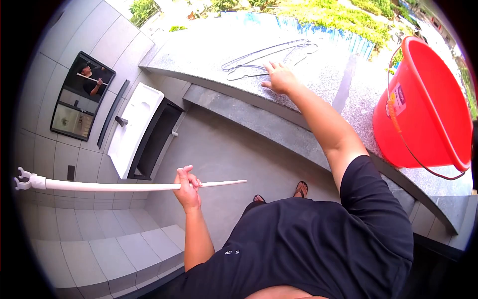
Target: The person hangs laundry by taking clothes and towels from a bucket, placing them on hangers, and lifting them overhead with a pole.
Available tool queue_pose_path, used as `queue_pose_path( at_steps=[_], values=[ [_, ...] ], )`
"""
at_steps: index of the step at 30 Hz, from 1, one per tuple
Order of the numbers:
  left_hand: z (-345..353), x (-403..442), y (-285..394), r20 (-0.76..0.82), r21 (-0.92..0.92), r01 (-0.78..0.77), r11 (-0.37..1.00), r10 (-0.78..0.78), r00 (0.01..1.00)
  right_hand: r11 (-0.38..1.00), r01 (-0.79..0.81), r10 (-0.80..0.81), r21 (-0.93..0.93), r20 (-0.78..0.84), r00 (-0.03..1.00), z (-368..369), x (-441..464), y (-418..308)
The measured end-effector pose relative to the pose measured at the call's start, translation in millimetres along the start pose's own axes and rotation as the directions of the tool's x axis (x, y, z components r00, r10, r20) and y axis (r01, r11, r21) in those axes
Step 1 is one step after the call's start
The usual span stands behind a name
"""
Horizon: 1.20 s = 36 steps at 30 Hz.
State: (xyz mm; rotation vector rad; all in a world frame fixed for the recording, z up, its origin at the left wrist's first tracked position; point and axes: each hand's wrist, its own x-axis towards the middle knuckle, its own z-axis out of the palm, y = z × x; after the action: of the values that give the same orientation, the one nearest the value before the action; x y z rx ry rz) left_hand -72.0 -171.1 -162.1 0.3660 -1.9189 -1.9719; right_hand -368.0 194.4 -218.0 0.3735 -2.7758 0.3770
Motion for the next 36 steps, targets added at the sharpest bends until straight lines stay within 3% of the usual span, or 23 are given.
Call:
queue_pose_path(
  at_steps=[2,5,7,9,12,15,17,19,21,25,27,29,33,34,36],
  values=[
    [-16.1,-7.6,-0.2,-0.022,0.091,0.021,0.996,-0.019,1.0,0.999,-0.042,0.042,0.008,0.009,0.999,14.3,13.1,4.4],
    [-36.3,-9.1,-0.9,-0.102,0.236,0.071,0.969,-0.048,0.994,0.995,-0.096,0.096,-0.007,0.204,0.974,-23.4,3.2,-22.9],
    [-48.4,-8.4,-8.1,-0.15,0.26,0.06,0.964,-0.021,0.988,0.999,0.014,-0.004,-0.053,0.185,0.983,-30.3,-23.1,-36.1],
    [-55.3,-13.9,-14.9,-0.183,0.331,0.079,0.941,-0.018,0.983,0.981,0.096,-0.09,-0.169,0.043,0.995,-15.1,-49.4,-39.6],
    [-53.6,-14.1,-24.8,-0.133,0.384,0.094,0.918,-0.046,0.99,0.961,0.089,-0.112,-0.262,-0.075,0.991,-0.2,-67.0,-45.8],
    [-44.2,-1.2,-34.2,-0.035,0.422,0.073,0.904,-0.065,0.997,0.965,0.191,-0.204,-0.181,-0.057,0.977,-11.7,-87.4,-58.1],
    [-34.0,12.5,-41.3,0.023,0.446,-0.004,0.895,-0.007,1.0,0.964,0.264,-0.263,0.013,-0.031,0.964,-12.3,-108.0,-73.2],
    [-13.4,20.4,-21.3,0.13,0.321,0.016,0.947,-0.061,0.99,0.948,0.308,-0.3,0.086,-0.089,0.95,-35.6,-130.9,-104.3],
    [-3.9,32.2,-12.8,0.34,0.192,-0.055,0.98,-0.013,0.94,0.954,0.286,-0.281,0.088,-0.062,0.958,-46.0,-151.6,-127.2],
    [16.2,42.9,7.6,0.561,-0.125,0.033,0.992,0.043,0.827,0.936,0.34,-0.343,0.095,0.022,0.939,-37.2,-189.4,-157.3],
    [23.4,42.1,25.7,0.548,-0.167,0.123,0.978,-0.012,0.837,0.936,0.339,-0.34,0.095,-0.006,0.94,-34.1,-197.0,-167.5],
    [22.0,45.3,23.6,0.493,-0.071,0.058,0.996,-0.015,0.87,0.941,0.324,-0.327,0.1,0.007,0.945,-42.7,-202.1,-179.0],
    [5.9,56.6,14.3,0.445,-0.103,0.041,0.994,0.009,0.896,0.916,0.316,-0.333,0.248,0.031,0.942,-56.5,-209.4,-205.0],
    [1.6,59.6,12.0,0.439,-0.12,0.04,0.992,0.016,0.898,0.95,0.214,-0.258,0.228,0.189,0.947,-59.9,-215.3,-208.6],
    [-10.9,66.2,8.0,0.435,-0.134,0.057,0.989,0.007,0.9,0.928,0.365,-0.369,0.071,0.049,0.928,-91.1,-210.5,-213.7]
  ],
)
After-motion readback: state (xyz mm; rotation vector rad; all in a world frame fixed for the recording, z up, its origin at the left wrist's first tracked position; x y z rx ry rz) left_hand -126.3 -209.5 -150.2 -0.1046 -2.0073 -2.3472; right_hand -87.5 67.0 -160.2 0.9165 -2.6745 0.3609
